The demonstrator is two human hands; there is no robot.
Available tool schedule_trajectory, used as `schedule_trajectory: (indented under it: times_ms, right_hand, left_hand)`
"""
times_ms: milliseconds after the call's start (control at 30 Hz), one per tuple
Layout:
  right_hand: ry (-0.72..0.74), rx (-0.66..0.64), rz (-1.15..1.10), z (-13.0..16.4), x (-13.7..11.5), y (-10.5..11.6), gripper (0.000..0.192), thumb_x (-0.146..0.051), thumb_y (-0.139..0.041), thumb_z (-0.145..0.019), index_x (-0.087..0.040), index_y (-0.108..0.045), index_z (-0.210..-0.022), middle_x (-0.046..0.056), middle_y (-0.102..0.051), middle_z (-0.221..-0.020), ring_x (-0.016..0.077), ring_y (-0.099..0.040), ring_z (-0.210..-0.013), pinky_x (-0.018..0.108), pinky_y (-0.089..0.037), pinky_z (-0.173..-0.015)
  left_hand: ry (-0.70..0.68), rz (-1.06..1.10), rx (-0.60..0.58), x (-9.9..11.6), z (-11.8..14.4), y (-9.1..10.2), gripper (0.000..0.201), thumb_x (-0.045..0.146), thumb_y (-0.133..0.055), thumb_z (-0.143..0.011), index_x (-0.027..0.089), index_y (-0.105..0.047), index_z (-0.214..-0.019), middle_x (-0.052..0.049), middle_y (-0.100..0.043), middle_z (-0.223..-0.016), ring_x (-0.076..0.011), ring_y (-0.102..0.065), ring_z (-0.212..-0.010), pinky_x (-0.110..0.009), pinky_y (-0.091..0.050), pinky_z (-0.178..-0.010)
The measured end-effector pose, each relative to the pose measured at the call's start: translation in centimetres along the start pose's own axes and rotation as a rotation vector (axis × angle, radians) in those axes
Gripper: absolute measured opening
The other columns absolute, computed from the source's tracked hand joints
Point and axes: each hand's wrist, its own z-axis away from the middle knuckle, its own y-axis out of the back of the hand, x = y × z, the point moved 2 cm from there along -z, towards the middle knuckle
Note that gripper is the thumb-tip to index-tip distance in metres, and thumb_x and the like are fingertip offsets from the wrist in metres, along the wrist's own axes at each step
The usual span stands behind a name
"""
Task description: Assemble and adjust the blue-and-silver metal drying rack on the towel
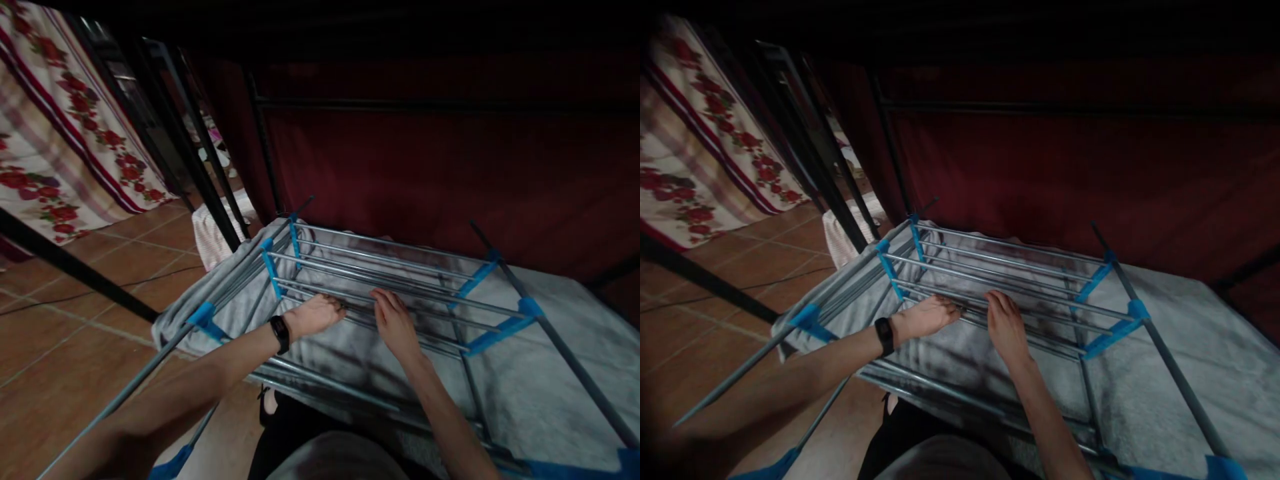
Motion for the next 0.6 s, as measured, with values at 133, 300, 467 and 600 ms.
schedule_trajectory:
  times_ms: [133,300,467,600]
  right_hand:
    - [0.011,-0.195,0.094,-2.4,-1.2,-2.1,0.038,-0.021,-0.037,-0.101,-0.021,-0.060,-0.131,0.009,-0.065,-0.130,0.0243,-0.061,-0.117,0.041,-0.047,-0.103]
    - [0.096,-0.506,0.189,-5.0,-3.7,-3.8,0.039,-0.026,-0.037,-0.104,-0.021,-0.053,-0.139,0.011,-0.064,-0.131,0.0222,-0.064,-0.114,0.033,-0.047,-0.096]
    - [0.166,-0.636,0.247,-7.5,-5.9,-5.7,0.041,-0.021,-0.036,-0.102,-0.021,-0.050,-0.141,0.011,-0.064,-0.129,0.0224,-0.064,-0.111,0.033,-0.047,-0.093]
    - [0.225,-0.655,0.245,-9.4,-7.8,-7.3,0.043,-0.017,-0.037,-0.100,-0.021,-0.049,-0.142,0.012,-0.062,-0.131,0.0224,-0.064,-0.113,0.033,-0.048,-0.093]
  left_hand:
    - [0.386,0.045,-0.182,-2.3,2.9,-0.8,0.023,0.003,-0.052,-0.088,0.011,-0.072,-0.096,-0.017,-0.075,-0.101,-0.0274,-0.070,-0.103,-0.040,-0.050,-0.094]
    - [0.768,0.113,-0.243,-5.1,4.7,-2.0,0.017,0.010,-0.060,-0.086,0.006,-0.072,-0.097,-0.024,-0.074,-0.106,-0.0363,-0.070,-0.105,-0.049,-0.052,-0.091]
    - [1.170,0.261,-0.115,-8.9,6.1,-2.5,0.021,0.013,-0.059,-0.086,0.008,-0.070,-0.104,-0.028,-0.070,-0.115,-0.0393,-0.066,-0.114,-0.052,-0.050,-0.093]
    - [1.374,0.436,0.143,-11.2,7.8,-2.5,0.028,0.014,-0.066,-0.080,0.011,-0.067,-0.108,-0.025,-0.070,-0.117,-0.0371,-0.062,-0.120,-0.045,-0.048,-0.097]
